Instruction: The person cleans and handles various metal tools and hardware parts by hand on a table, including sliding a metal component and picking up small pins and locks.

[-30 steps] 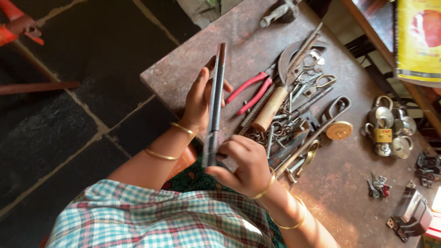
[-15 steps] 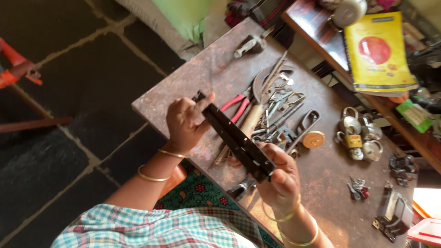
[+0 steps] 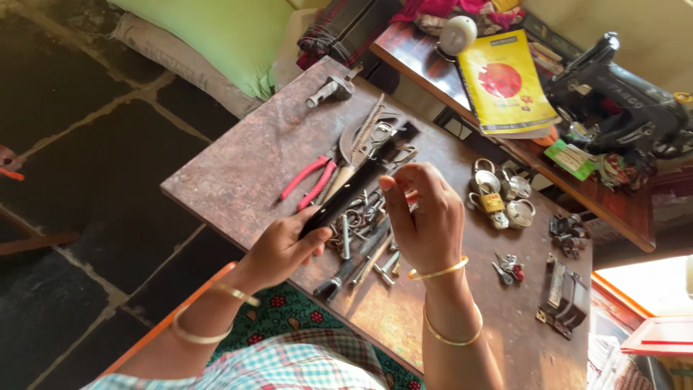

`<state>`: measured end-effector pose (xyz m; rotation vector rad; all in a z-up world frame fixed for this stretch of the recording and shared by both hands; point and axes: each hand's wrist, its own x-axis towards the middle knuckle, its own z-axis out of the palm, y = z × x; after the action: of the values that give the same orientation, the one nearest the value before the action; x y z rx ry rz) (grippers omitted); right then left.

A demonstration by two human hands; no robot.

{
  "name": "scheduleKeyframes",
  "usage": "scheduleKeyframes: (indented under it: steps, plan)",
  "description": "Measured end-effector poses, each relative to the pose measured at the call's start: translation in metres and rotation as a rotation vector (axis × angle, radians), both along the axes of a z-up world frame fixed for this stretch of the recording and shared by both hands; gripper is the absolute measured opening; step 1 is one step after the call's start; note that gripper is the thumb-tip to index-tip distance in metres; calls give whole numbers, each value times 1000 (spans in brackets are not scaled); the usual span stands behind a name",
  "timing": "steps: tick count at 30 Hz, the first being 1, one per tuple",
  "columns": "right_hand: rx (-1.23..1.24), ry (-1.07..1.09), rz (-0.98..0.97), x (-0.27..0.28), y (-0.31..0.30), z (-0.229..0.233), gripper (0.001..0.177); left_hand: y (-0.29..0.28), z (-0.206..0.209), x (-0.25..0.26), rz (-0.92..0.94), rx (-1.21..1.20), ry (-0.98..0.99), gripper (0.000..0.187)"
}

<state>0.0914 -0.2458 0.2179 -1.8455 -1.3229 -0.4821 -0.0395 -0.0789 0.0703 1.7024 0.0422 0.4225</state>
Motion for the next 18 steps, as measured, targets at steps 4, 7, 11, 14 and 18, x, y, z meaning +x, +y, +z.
scheduleKeyframes:
  steps: [4,7,11,14,18]
  plan:
    - [26,-14,45,-1,-9,16,14,-23,12,-22,-132,-567,67,63]
    - [-20,-23,68,-4,-18,24,11,-28,26,-39,-221,-931,-11,63]
    - [-141,-25,141,-14,-23,24,11,-26,38,-43,-146,-1140,-119,61]
    - [-187,-114,212,-23,-18,23,15,-22,41,-40,37,-1227,-102,58]
    - [-312,-207,243,-45,-18,23,24,-19,38,-44,140,-1211,-125,55]
